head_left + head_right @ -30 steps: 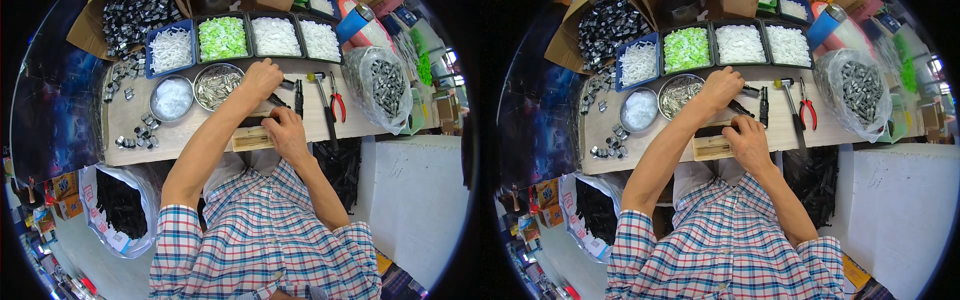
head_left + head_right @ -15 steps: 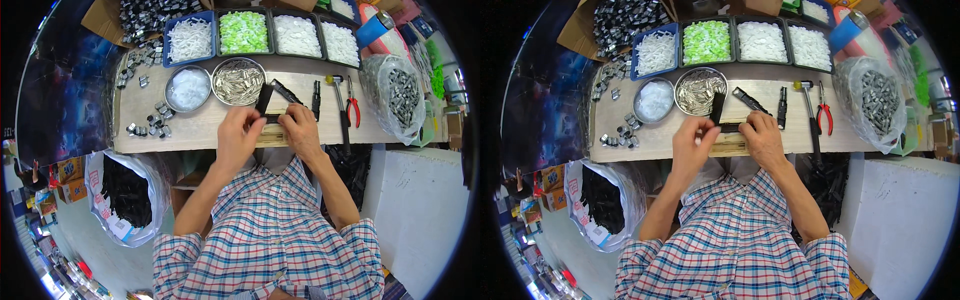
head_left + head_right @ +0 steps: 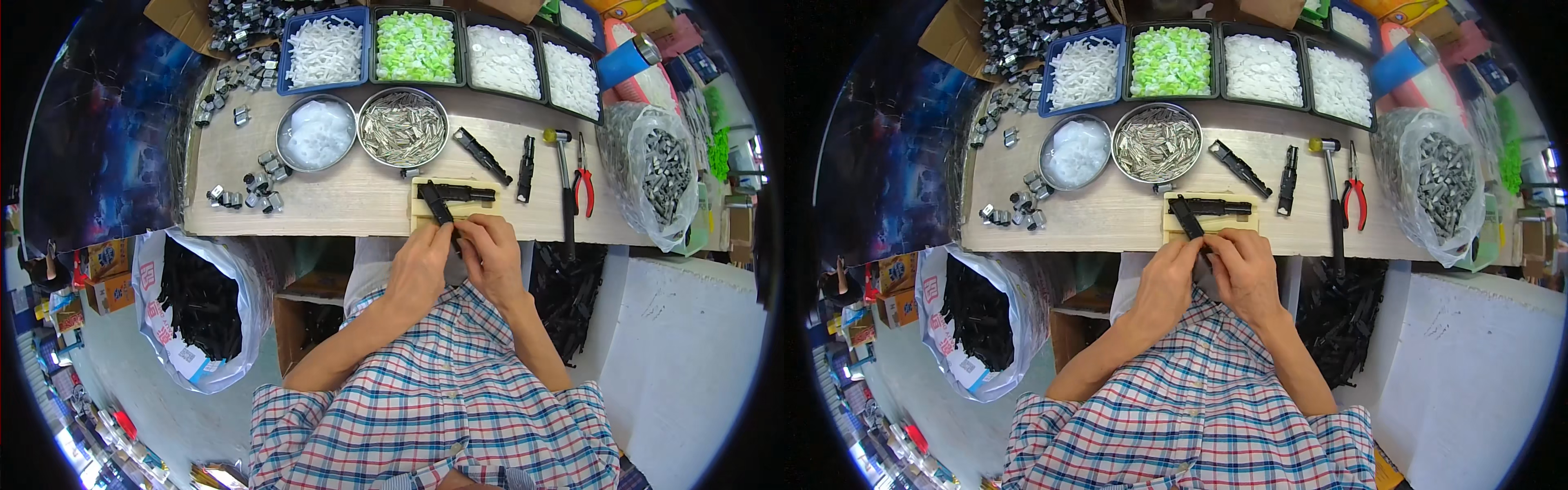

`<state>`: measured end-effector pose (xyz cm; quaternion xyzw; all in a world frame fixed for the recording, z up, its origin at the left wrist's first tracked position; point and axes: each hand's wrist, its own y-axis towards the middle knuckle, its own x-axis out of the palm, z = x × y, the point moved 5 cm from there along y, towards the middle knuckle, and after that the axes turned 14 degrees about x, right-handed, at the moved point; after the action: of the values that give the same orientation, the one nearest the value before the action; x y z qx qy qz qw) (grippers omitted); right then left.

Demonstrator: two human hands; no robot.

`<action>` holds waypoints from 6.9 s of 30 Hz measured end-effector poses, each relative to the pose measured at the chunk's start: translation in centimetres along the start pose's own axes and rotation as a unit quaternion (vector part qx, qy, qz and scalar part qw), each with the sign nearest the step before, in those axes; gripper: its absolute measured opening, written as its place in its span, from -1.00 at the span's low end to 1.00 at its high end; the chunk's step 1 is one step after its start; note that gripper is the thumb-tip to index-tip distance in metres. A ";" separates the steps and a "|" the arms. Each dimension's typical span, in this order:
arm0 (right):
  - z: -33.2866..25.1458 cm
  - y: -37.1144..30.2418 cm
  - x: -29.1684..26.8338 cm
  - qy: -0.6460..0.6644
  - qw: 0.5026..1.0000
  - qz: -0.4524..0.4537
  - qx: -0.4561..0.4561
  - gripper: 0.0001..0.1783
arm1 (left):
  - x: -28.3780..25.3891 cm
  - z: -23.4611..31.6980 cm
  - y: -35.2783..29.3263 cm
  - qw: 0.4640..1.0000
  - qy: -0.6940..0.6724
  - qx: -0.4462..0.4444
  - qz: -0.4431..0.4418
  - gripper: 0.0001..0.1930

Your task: Assemble small plastic and metal components using a hammer and pliers at a workbench.

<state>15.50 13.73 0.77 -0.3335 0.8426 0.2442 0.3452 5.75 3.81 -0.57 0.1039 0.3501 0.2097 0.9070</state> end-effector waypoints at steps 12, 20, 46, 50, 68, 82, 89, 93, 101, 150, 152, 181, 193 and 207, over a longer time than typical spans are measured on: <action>1.8 1.7 -1.6 -0.133 0.989 -0.011 -0.067 -0.59 | 0.5 -1.3 -1.1 0.973 0.178 0.134 -0.053 -0.42; 1.9 2.4 -0.8 -0.115 0.983 -0.084 -0.113 -0.51 | 0.7 -4.0 -4.0 0.941 0.244 0.212 -0.100 -0.34; -10.7 7.0 16.6 0.036 0.984 -0.126 -0.123 -0.54 | -10.7 -9.5 -6.7 0.937 0.284 -0.036 0.198 -0.65; -10.0 6.7 16.0 0.017 0.985 -0.141 -0.100 -0.57 | -10.0 -9.0 -6.4 0.942 0.263 -0.013 0.206 -0.67; -1.5 5.6 3.5 -0.055 0.990 -0.010 -0.127 -0.72 | -8.3 -7.8 -2.9 0.942 0.310 -0.010 0.126 -0.76; -0.9 4.8 2.8 -0.161 0.976 -0.013 -0.147 -0.56 | -6.9 -7.2 -0.7 0.969 0.208 0.048 0.123 -0.75; -0.1 10.3 1.6 -0.033 0.992 0.001 -0.121 -0.63 | -4.9 -3.9 -0.3 0.977 0.114 0.146 0.110 -0.76; 1.9 17.9 0.9 0.034 0.990 0.116 -0.080 -0.79 | -2.1 -2.8 0.8 0.963 0.116 0.243 0.031 -0.77; 4.3 24.3 3.3 -0.176 0.977 0.104 -0.054 -0.95 | -1.6 -4.1 -0.1 0.958 0.127 0.258 0.006 -0.70; 0.9 7.4 2.3 0.335 0.919 0.001 0.209 -0.91 | -2.1 -5.9 6.4 0.923 -0.336 -0.181 0.054 -0.86; 0.9 6.7 2.1 0.343 0.919 -0.001 0.196 -0.91 | -1.7 -5.6 5.8 0.914 -0.349 -0.198 0.056 -0.87; 2.0 2.7 0.4 0.206 0.957 -0.164 0.124 -0.89 | -2.7 -0.6 2.3 0.987 -0.102 0.102 0.065 -0.90; 1.9 6.6 2.4 -0.029 0.994 -0.004 -0.102 -0.80 | -3.0 -4.1 3.4 0.986 -0.060 0.026 0.154 -0.91; 2.0 6.6 2.7 -0.027 0.994 -0.009 -0.102 -0.78 | -1.6 -4.5 5.1 0.953 0.067 0.288 0.070 -0.74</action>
<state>10.08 18.24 -1.34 -0.3682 0.8002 0.3349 0.3346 0.04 7.80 -1.19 0.3706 0.4478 0.1692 0.7960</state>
